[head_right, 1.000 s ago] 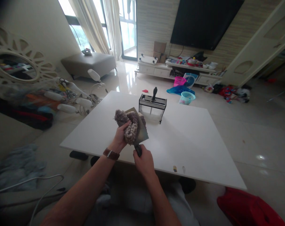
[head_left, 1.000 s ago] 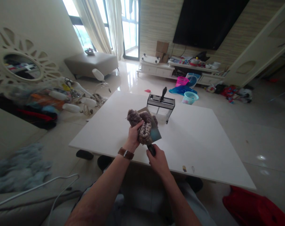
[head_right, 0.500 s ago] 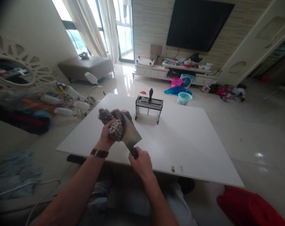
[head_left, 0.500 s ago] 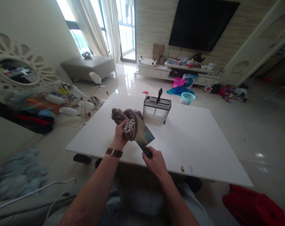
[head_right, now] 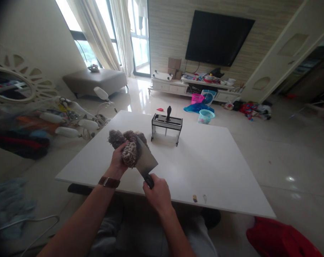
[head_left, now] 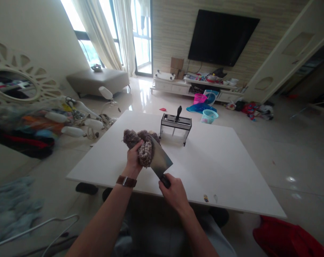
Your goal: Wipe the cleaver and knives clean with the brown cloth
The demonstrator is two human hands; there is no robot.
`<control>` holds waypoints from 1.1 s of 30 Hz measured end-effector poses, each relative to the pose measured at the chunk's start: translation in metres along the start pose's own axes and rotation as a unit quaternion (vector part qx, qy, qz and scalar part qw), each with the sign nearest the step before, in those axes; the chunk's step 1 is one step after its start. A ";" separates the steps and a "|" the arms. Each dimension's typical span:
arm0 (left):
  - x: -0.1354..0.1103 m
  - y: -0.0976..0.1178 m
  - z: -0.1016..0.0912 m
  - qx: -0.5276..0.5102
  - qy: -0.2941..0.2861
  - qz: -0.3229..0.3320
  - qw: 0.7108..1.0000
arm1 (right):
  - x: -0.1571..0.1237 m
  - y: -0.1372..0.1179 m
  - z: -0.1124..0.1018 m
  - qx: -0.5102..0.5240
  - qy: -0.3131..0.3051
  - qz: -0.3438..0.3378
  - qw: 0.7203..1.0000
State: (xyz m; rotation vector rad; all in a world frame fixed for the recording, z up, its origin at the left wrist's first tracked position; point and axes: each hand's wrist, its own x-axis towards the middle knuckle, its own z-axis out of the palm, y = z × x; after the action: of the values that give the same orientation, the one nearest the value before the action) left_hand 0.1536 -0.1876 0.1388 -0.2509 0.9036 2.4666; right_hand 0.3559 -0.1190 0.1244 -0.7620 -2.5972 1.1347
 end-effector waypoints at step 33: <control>-0.008 -0.012 0.006 0.015 -0.006 -0.038 0.999 | 0.001 0.003 0.000 0.003 0.011 0.007 1.000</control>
State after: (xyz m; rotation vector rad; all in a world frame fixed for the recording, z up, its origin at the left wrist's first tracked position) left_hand 0.1669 -0.1792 0.1392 -0.2557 0.9082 2.3813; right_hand 0.3562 -0.1172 0.1221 -0.7871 -2.5731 1.1317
